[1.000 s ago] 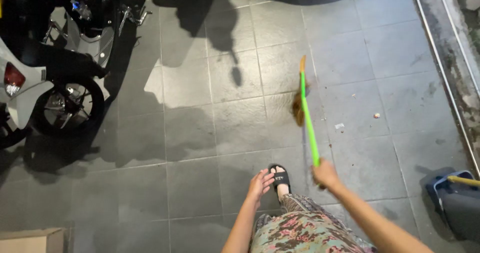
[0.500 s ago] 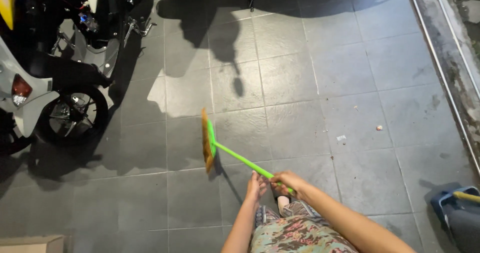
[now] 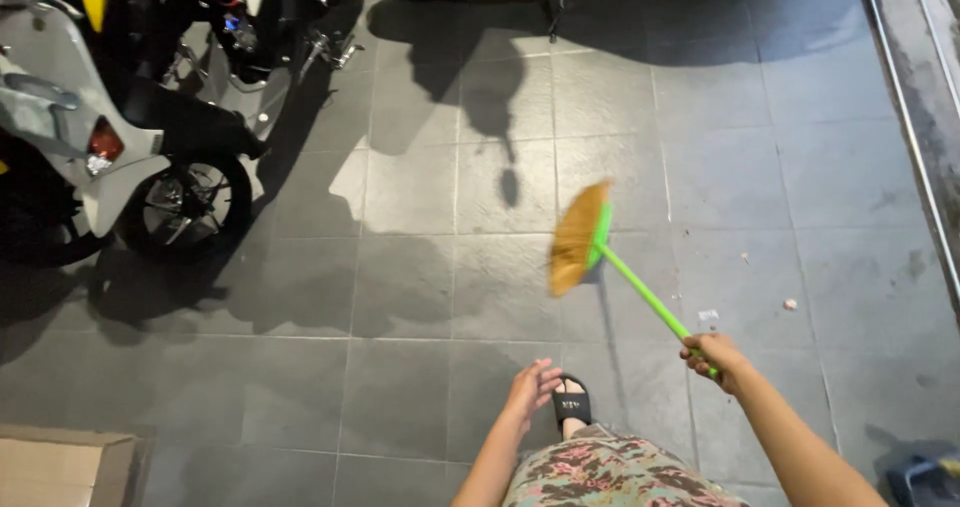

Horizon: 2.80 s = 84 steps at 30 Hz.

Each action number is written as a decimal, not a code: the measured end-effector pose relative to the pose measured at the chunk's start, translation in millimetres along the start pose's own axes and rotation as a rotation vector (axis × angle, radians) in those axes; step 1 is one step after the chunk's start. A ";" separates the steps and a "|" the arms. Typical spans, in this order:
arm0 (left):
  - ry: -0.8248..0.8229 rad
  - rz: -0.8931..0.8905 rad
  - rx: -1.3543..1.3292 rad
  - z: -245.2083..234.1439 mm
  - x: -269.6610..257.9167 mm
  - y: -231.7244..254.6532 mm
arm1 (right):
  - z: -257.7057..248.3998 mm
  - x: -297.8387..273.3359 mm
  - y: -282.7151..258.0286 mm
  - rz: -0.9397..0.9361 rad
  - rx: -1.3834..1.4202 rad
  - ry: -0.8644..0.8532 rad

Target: Sweeping the tiled floor of a garage area using a broom.

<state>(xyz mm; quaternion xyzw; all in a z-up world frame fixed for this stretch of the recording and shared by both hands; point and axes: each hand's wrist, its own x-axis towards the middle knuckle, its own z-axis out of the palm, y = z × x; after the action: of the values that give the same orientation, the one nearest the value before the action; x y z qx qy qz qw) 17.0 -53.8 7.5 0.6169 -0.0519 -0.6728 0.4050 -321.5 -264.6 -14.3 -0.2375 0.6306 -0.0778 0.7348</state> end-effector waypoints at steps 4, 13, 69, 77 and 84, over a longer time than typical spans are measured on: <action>-0.010 0.022 -0.021 -9.1 -6.7 13.6 | 54.8 28.7 1.5 -0.125 -0.235 0.182; -0.002 0.038 -0.156 -24.0 -24.6 29.0 | 262.0 -70.6 67.0 -0.417 -0.392 -0.084; -0.499 1.202 0.109 -240.6 68.4 267.7 | 600.7 -122.4 -109.0 -0.704 -0.339 -0.272; 0.162 0.831 0.441 -267.7 -64.0 312.6 | 628.8 -190.4 -116.5 -0.748 -0.457 -0.592; 0.398 0.955 0.302 -361.9 -97.6 304.4 | 712.7 -264.7 -146.6 -0.584 -0.208 -0.521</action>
<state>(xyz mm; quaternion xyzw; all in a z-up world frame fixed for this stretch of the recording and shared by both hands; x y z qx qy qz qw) 470.3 -41.6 173.3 0.6918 -0.3451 -0.2687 0.5746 341.5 -104.4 352.3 -0.4914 0.3338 -0.1561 0.7891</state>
